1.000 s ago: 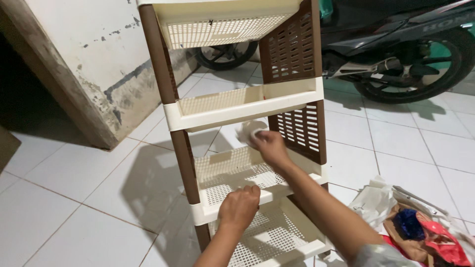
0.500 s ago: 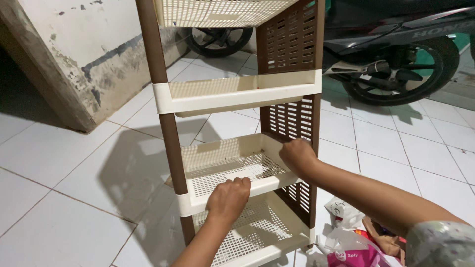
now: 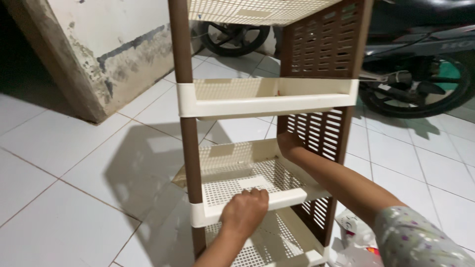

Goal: The person assembles a plastic storage shelf by connecting brown and white components. They attach side panels, insert shelves, and secure the structure. The person then wipes the assembled shelf with a cloth.

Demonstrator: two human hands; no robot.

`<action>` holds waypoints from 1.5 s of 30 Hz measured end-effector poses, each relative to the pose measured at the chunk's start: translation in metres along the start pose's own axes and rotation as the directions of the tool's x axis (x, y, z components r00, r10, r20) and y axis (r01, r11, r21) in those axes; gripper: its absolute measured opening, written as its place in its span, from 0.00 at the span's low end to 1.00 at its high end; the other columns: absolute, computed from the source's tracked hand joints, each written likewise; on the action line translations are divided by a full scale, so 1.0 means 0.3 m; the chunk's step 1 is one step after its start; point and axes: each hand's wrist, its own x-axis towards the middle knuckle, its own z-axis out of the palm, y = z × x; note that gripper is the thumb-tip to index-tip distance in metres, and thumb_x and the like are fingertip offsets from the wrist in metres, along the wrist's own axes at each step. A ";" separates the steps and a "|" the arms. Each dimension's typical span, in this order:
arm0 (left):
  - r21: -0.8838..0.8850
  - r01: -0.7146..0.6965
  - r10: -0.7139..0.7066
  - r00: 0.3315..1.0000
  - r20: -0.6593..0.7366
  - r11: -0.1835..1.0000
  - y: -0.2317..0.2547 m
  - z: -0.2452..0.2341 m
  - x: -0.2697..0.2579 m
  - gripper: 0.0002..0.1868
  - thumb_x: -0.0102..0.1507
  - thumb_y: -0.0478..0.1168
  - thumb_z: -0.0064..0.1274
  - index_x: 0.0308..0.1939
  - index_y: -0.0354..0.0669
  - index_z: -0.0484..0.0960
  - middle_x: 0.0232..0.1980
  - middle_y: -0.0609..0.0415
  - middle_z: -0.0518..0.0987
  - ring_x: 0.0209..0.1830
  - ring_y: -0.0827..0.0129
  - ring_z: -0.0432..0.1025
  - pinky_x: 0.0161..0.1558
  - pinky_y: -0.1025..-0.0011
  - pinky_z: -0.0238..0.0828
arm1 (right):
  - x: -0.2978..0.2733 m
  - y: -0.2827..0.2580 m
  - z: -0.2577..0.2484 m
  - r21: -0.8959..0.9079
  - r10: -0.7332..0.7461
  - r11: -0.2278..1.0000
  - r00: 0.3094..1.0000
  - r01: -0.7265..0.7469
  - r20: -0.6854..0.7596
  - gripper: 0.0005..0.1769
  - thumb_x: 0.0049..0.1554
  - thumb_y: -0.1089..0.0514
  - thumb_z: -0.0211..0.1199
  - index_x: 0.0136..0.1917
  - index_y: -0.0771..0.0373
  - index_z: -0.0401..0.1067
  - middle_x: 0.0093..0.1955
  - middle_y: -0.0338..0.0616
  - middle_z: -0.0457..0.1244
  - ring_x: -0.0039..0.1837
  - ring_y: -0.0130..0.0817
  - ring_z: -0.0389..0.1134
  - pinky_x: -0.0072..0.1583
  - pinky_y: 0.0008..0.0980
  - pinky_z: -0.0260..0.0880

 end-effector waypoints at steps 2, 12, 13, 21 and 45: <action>-0.011 0.003 -0.003 1.000 0.003 1.000 0.005 0.007 -0.010 0.02 0.56 0.35 0.57 0.27 0.44 0.79 0.27 0.51 0.82 0.23 0.67 0.79 0.22 0.72 0.77 | 0.064 -0.016 0.053 0.016 0.057 0.998 0.996 -0.056 -0.070 0.08 0.56 0.64 0.61 0.46 0.67 0.80 0.49 0.59 0.71 0.52 0.51 0.75 0.50 0.48 0.76; -0.016 0.009 -0.009 1.000 0.009 1.000 0.004 0.020 -0.002 0.03 0.56 0.35 0.57 0.27 0.44 0.79 0.25 0.53 0.81 0.23 0.67 0.79 0.21 0.71 0.77 | 0.108 -0.041 0.004 0.198 -0.203 0.959 0.979 0.202 -0.018 0.09 0.56 0.65 0.60 0.47 0.73 0.77 0.46 0.61 0.70 0.43 0.43 0.74 0.39 0.40 0.73; -0.008 0.009 -0.009 1.000 0.002 1.000 0.003 0.020 -0.002 0.03 0.55 0.35 0.57 0.27 0.44 0.79 0.25 0.53 0.81 0.23 0.67 0.79 0.21 0.71 0.77 | 0.084 -0.051 -0.022 0.172 -0.228 0.959 0.974 0.226 -0.007 0.09 0.56 0.65 0.60 0.47 0.74 0.77 0.46 0.61 0.70 0.42 0.43 0.74 0.38 0.40 0.72; 0.009 0.012 -0.012 1.000 -0.004 1.000 0.001 0.023 0.021 0.04 0.54 0.35 0.57 0.25 0.45 0.79 0.24 0.54 0.80 0.22 0.68 0.79 0.19 0.72 0.76 | -0.246 0.041 -0.417 -0.329 -0.161 0.936 0.984 0.126 -0.081 0.11 0.56 0.67 0.60 0.49 0.80 0.75 0.42 0.60 0.70 0.36 0.36 0.74 0.29 0.34 0.69; -0.017 0.042 -0.041 0.998 0.037 0.999 -0.001 0.022 0.022 0.03 0.56 0.34 0.56 0.27 0.44 0.79 0.25 0.52 0.81 0.23 0.66 0.80 0.22 0.71 0.78 | -0.360 0.191 -0.607 -0.461 -0.201 0.868 0.979 0.184 0.013 0.10 0.55 0.62 0.65 0.32 0.58 0.78 0.33 0.42 0.70 0.37 0.32 0.74 0.37 0.33 0.73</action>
